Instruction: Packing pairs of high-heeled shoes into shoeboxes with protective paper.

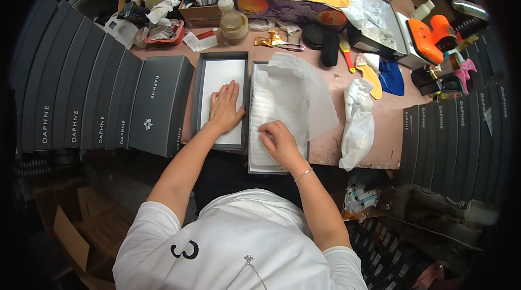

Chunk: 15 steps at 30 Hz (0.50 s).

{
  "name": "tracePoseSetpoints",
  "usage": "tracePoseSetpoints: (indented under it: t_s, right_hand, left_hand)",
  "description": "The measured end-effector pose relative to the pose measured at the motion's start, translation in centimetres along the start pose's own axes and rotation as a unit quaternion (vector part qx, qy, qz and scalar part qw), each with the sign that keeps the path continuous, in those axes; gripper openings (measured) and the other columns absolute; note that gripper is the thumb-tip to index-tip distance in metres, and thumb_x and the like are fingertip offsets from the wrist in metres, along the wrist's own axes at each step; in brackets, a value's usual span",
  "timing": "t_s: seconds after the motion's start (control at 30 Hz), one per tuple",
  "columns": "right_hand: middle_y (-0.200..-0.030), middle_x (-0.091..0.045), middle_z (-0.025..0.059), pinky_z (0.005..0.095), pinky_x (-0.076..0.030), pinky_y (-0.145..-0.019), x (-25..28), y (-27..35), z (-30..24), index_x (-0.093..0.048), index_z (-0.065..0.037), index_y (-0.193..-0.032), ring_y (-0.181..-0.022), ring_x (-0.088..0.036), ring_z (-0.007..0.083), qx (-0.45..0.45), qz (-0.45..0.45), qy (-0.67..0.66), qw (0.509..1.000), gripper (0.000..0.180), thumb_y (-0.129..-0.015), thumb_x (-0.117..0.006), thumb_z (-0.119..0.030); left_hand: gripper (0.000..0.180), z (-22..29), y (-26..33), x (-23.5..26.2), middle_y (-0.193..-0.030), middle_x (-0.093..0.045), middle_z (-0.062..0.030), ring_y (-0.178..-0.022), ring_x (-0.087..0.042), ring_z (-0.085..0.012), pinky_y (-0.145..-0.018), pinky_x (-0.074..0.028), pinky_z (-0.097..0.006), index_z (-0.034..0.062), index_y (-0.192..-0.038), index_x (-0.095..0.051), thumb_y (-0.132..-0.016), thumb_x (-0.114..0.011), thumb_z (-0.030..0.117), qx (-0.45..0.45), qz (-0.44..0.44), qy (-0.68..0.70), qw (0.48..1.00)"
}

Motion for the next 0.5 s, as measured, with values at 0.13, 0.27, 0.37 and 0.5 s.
tracePoseSetpoints:
  t_s: [0.13,0.27,0.37,0.5]
  right_hand:
    - [-0.102,-0.059,0.0135,0.0347,-0.049,-0.083,0.9,0.4,-1.6,-0.060,-0.003,-0.104,-0.094,-0.061,0.0283,0.030,-0.015,0.025,0.999,0.021,-0.085,-0.065,-0.009]
    - [-0.106,-0.060,0.0163,0.0390,-0.045,-0.091,7.8,4.1,-8.6,-0.059,-0.002,-0.107,-0.103,-0.057,0.0347,0.113,0.110,0.086,0.984,0.029,-0.081,-0.070,-0.008]
    - [-0.116,-0.055,0.0160,0.0389,-0.040,-0.098,14.8,8.9,-9.9,-0.049,0.005,-0.120,-0.110,-0.053,0.0299,0.113,0.419,0.173,0.884,0.054,-0.075,-0.075,-0.007]
    - [-0.101,-0.060,0.0140,0.0344,-0.049,-0.081,11.6,8.4,-7.0,-0.060,0.001,-0.103,-0.091,-0.060,0.0244,0.066,0.270,0.118,0.953,0.034,-0.074,-0.076,-0.006]
  left_hand:
    - [0.068,-1.2,-0.8,-0.5,-0.155,-0.021,-0.0147,-0.144,-0.016,-0.0312,-0.113,-0.009,-0.058,0.0025,-0.147,-0.025,-0.094,-0.044,0.041,0.035,0.002,0.071,0.997]
    - [0.060,3.1,2.0,7.0,-0.146,-0.032,-0.0283,-0.138,-0.029,-0.0398,-0.113,-0.024,-0.040,-0.0001,-0.142,-0.035,-0.096,-0.047,0.037,-0.079,0.106,0.330,0.935]
    - [0.047,11.1,11.0,11.5,-0.130,-0.051,-0.0220,-0.126,-0.044,-0.0380,-0.107,-0.033,-0.042,-0.0010,-0.124,-0.054,-0.084,-0.065,0.020,-0.208,0.152,0.276,0.926]
    - [0.030,16.3,15.5,7.3,-0.107,-0.062,-0.0137,-0.109,-0.057,-0.0326,-0.093,-0.047,-0.040,0.0006,-0.100,-0.065,-0.076,-0.073,0.017,-0.310,0.078,0.339,0.885]
Point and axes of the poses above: each hand's wrist, its own y-axis away from the middle knuckle, its own x-axis out of the back of the hand, z = x × y, the point moved 6 cm from there along -y, towards the middle knuckle
